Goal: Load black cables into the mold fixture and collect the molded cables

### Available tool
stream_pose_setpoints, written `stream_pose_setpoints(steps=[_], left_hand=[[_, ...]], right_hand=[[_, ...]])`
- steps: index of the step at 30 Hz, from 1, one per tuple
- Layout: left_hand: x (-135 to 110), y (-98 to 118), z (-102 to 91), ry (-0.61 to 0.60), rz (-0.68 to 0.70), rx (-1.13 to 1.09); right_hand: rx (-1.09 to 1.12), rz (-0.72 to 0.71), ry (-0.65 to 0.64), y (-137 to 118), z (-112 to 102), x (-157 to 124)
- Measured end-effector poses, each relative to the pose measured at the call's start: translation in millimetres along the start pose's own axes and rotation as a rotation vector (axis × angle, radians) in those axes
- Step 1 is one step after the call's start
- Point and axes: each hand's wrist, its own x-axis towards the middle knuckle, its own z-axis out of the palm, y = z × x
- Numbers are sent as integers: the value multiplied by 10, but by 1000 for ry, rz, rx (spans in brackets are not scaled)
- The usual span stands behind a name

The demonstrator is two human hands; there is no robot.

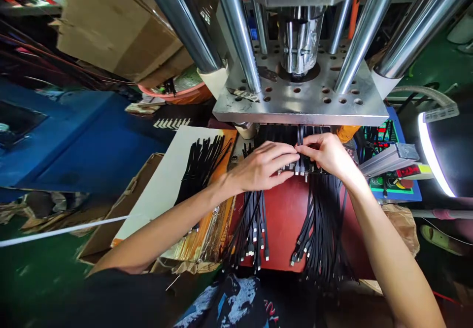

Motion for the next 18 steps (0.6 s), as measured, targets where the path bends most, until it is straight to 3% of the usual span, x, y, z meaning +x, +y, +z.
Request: stream_pose_setpoints(steps=[2,4,7,11,13,15,18], left_hand=[[-90,-3,15,-94,152,94],[-109,13,44,-122,168,180],[-70,105,77,-146,93,304],[-32,291,111,-165,18,400],[-28,392,158,-171,-12,428],[-25,501,228,-182,-77,478],[-19,657,324,-185,-186,538]], right_hand=[[-85,-62,68,41,28,39],[-120,-72,137,82,50,56],[-14,-27,180,136,64,51],[117,-23,124,163,61,50],[65,-27,161,150,76,59],[-50,-38,276,121,103,26],[-281,-111,369,70,138,-180]])
